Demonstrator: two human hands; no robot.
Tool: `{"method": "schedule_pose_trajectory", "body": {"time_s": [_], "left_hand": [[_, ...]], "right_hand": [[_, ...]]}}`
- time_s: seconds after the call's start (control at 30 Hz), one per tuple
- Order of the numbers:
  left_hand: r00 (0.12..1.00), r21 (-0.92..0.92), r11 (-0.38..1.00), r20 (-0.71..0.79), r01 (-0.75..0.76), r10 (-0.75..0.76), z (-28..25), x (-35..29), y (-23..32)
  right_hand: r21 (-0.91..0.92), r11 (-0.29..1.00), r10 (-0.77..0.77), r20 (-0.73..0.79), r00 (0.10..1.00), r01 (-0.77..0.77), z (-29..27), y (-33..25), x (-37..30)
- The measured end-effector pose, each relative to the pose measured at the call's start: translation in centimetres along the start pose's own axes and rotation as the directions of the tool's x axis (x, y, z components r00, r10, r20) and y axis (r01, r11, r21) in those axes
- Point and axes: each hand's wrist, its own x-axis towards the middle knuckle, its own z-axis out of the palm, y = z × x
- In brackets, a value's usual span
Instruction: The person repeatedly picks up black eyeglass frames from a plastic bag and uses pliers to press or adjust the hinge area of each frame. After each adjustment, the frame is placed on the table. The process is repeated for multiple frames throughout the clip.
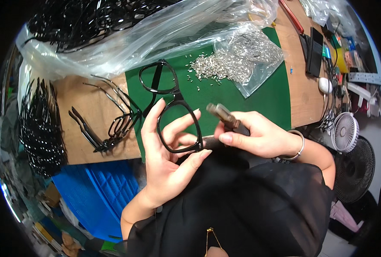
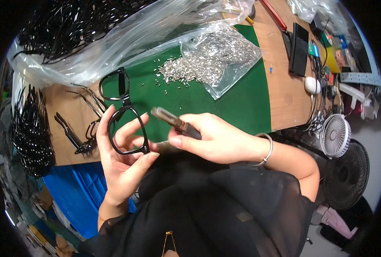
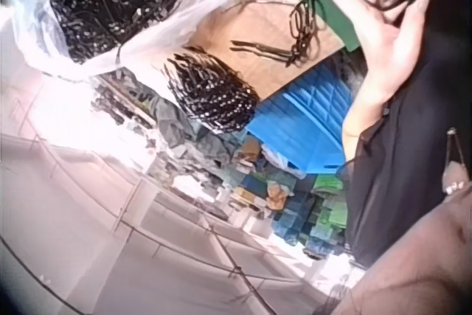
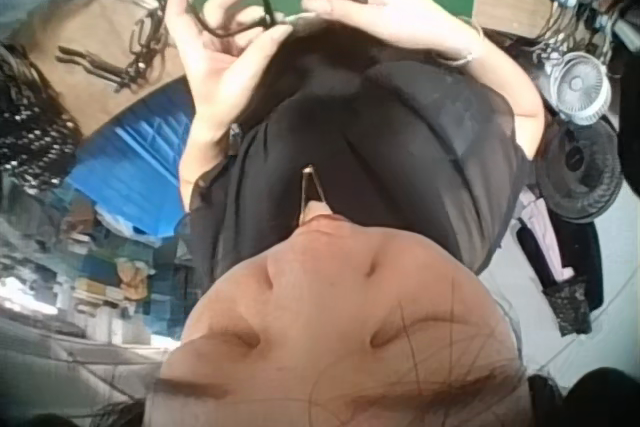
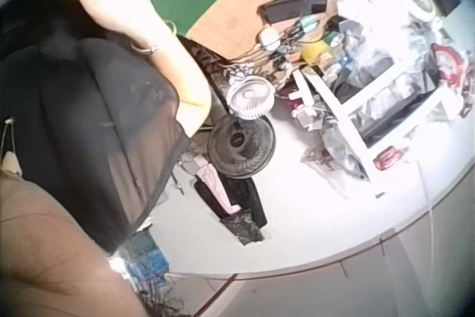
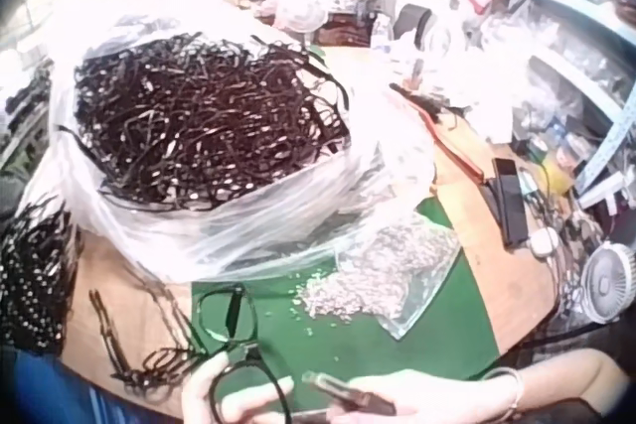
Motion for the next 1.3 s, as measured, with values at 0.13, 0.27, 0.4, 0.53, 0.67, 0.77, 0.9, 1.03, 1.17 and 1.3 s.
{"method": "schedule_pose_trajectory", "body": {"time_s": [0.13,0.27,0.4,0.53,0.67,0.77,0.9,1.03,1.17,1.3], "left_hand": [[0.997,0.053,0.998,0.064,-0.034,0.031,0.2,-0.2,-1.2],[0.998,0.119,0.992,0.06,-0.027,0.02,0.1,-0.1,-1.1],[0.989,0.164,0.98,0.115,-0.114,0.096,-0.1,0.2,-2.0],[0.991,0.129,0.986,0.102,-0.104,0.091,0.0,0.2,-2.2],[0.992,0.091,0.991,0.079,-0.102,0.095,0.3,0.2,-1.9],[0.993,0.075,0.993,0.076,-0.096,0.09,0.2,0.3,-1.6],[0.996,0.003,0.998,0.066,-0.068,0.068,0.1,0.2,-1.0],[0.994,-0.048,0.998,0.103,0.034,-0.029,-0.7,-0.2,0.4],[0.995,-0.057,0.995,0.071,0.076,-0.072,-0.5,-0.1,0.7],[0.994,0.016,0.997,0.079,0.074,-0.075,-0.1,-0.1,0.7]], "right_hand": [[0.26,0.961,-0.099,-0.004,0.995,0.096,1.6,-0.5,1.2],[0.34,0.937,-0.11,0.067,0.992,0.081,1.4,-1.8,1.5],[0.206,0.977,-0.071,0.058,0.996,0.057,1.2,-1.3,1.5],[0.15,0.988,0.027,0.043,0.999,-0.033,1.0,-1.2,1.4],[0.23,0.972,-0.043,-0.029,0.999,0.049,1.6,-0.9,1.2],[0.304,0.949,-0.072,-0.043,0.997,0.081,2.0,-0.5,1.5],[0.424,0.905,-0.011,0.051,0.999,-0.011,1.7,-0.7,1.4],[0.296,0.955,-0.018,0.066,0.998,-0.002,0.9,-1.0,0.3],[-0.216,0.976,0.016,0.195,0.981,0.027,0.5,-0.9,-0.7],[-0.302,0.953,0.062,0.231,0.971,0.011,0.3,-2.2,-0.6]]}}
